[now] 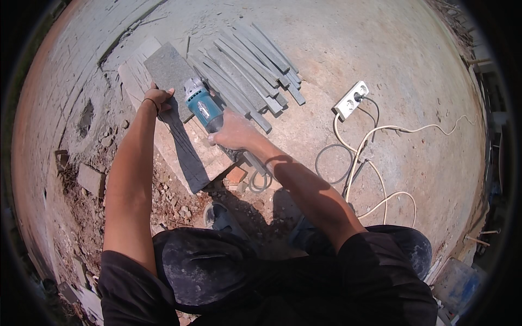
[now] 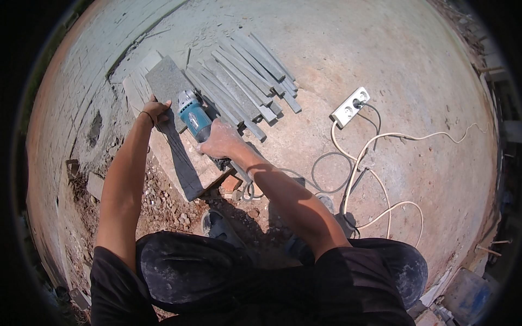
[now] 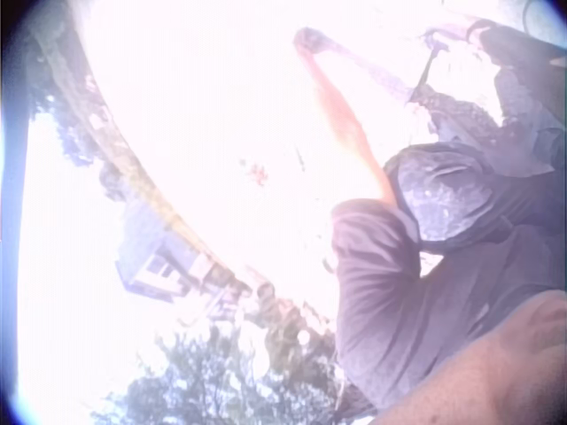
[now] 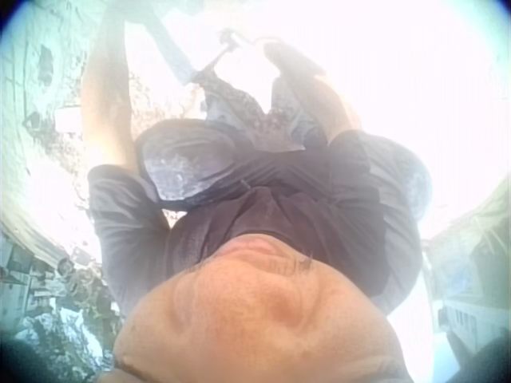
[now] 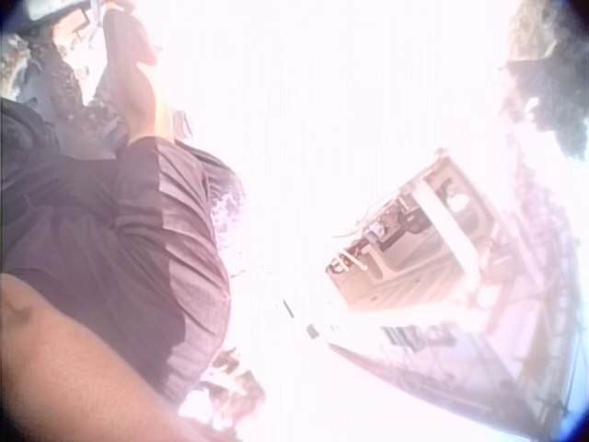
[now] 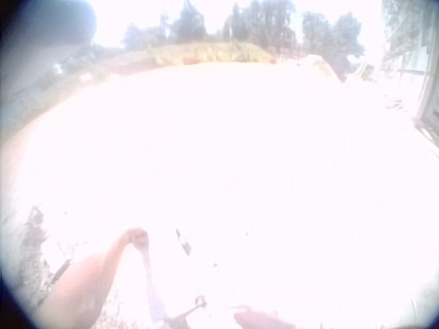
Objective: The person uses an angle grinder to cut a rectangular tile into smaller pieces. They hold the tile with one hand and guide the grinder with the other, creating multiple narrow strips that are placed on the ground.
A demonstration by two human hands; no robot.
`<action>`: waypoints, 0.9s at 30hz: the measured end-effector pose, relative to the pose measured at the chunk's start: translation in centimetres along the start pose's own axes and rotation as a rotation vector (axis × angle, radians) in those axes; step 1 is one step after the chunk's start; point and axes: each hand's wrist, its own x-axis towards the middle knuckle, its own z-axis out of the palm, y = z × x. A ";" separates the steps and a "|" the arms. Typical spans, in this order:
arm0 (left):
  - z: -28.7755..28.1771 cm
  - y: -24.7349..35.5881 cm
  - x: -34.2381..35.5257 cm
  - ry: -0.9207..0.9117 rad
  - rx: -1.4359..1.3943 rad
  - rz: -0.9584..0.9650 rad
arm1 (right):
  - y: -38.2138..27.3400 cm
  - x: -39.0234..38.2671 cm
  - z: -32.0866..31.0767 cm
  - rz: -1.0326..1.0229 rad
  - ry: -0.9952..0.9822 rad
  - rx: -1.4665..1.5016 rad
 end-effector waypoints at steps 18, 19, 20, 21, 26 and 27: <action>-0.4 -0.9 -0.8 0.057 -0.085 0.040 | 1.0 -1.2 0.5 0.045 0.001 0.083; -0.6 -1.2 -0.5 0.062 -0.076 0.047 | 1.3 -1.2 0.4 0.046 -0.001 0.082; -0.9 -1.4 -0.3 0.068 -0.066 0.053 | 1.4 -1.2 0.2 0.046 -0.004 0.081; -0.8 -1.2 -0.8 0.084 -0.006 0.052 | 1.3 -1.6 -0.6 0.054 0.006 0.115; -0.3 0.6 -4.0 0.499 0.466 0.242 | 2.0 -1.4 -4.3 0.072 0.140 0.199; 0.4 1.1 -5.2 0.624 0.495 0.316 | 2.5 -1.2 -4.9 0.052 0.162 0.210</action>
